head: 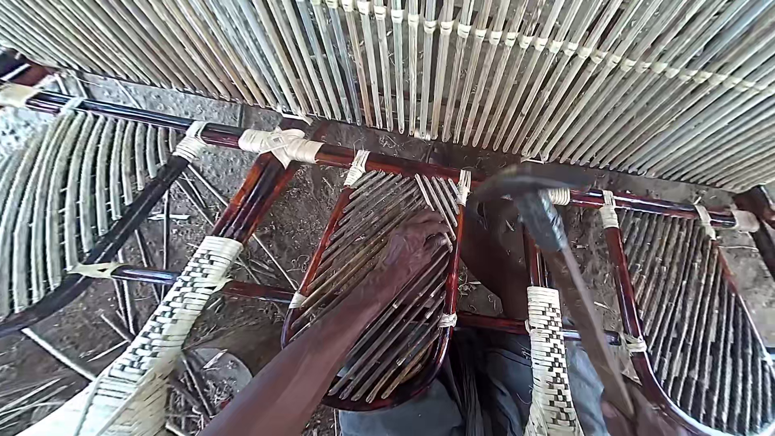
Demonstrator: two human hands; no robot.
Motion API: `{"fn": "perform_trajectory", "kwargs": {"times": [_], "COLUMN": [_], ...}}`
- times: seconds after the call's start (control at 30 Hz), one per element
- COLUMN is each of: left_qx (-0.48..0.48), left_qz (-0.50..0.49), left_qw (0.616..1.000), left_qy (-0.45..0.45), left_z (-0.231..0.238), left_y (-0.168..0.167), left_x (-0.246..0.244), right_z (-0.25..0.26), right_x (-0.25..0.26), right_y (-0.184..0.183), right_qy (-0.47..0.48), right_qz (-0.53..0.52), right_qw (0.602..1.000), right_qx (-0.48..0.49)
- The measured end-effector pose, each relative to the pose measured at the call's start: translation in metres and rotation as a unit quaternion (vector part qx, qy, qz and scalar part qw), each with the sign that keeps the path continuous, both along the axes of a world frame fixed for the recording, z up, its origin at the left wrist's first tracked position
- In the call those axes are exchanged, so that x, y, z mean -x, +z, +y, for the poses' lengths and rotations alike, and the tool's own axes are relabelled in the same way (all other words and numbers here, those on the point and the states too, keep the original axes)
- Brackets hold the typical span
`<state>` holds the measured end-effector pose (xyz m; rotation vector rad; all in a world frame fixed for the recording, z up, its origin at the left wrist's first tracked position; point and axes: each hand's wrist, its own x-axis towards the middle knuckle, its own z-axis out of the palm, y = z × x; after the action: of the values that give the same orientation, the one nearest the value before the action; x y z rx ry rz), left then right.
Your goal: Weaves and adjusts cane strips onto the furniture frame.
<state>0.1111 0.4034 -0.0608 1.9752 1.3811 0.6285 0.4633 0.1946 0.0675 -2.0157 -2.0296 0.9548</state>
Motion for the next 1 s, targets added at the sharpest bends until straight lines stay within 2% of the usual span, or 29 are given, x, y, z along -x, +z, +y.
{"fn": "perform_trajectory", "kwargs": {"times": [0.13, 0.23, 0.33, 0.43, 0.57, 0.63, 0.73, 0.87, 1.0], "left_qx": [0.001, -0.009, -0.012, -0.014, -0.019, -0.028, -0.019, -0.004, 0.006], "left_qz": [0.008, 0.005, -0.002, 0.007, 0.008, 0.012, 0.014, 0.019, 0.030], "left_qw": [1.000, 1.000, 1.000, 1.000, 1.000, 1.000, 1.000, 1.000, 0.999], "left_qy": [0.004, -0.004, -0.003, -0.004, -0.004, -0.004, -0.011, -0.011, 0.014], "left_z": [0.000, -0.001, 0.001, 0.003, 0.002, 0.003, 0.004, 0.003, -0.002], "left_y": [-0.002, -0.003, -0.001, -0.003, 0.000, 0.000, -0.001, -0.003, 0.010], "left_x": [0.001, 0.001, -0.001, 0.002, 0.000, -0.001, 0.001, 0.000, -0.007], "right_z": [0.004, 0.009, 0.003, 0.002, 0.002, 0.000, 0.007, 0.003, 0.025], "right_x": [0.000, 0.005, 0.004, 0.002, 0.004, 0.006, 0.002, -0.013, -0.020], "right_y": [-0.012, 0.006, -0.003, -0.016, 0.002, -0.004, -0.016, -0.006, -0.008], "right_qy": [0.007, -0.008, -0.009, 0.003, 0.006, -0.003, -0.003, -0.011, -0.098], "right_qz": [-0.048, 0.004, 0.006, -0.049, -0.014, -0.024, -0.073, -0.048, -0.051], "right_qw": [0.993, 0.999, 1.000, 0.993, 0.997, 0.998, 0.989, 0.995, 0.994], "right_qx": [0.110, 0.051, 0.012, 0.106, 0.080, 0.063, 0.132, 0.083, 0.022]}}
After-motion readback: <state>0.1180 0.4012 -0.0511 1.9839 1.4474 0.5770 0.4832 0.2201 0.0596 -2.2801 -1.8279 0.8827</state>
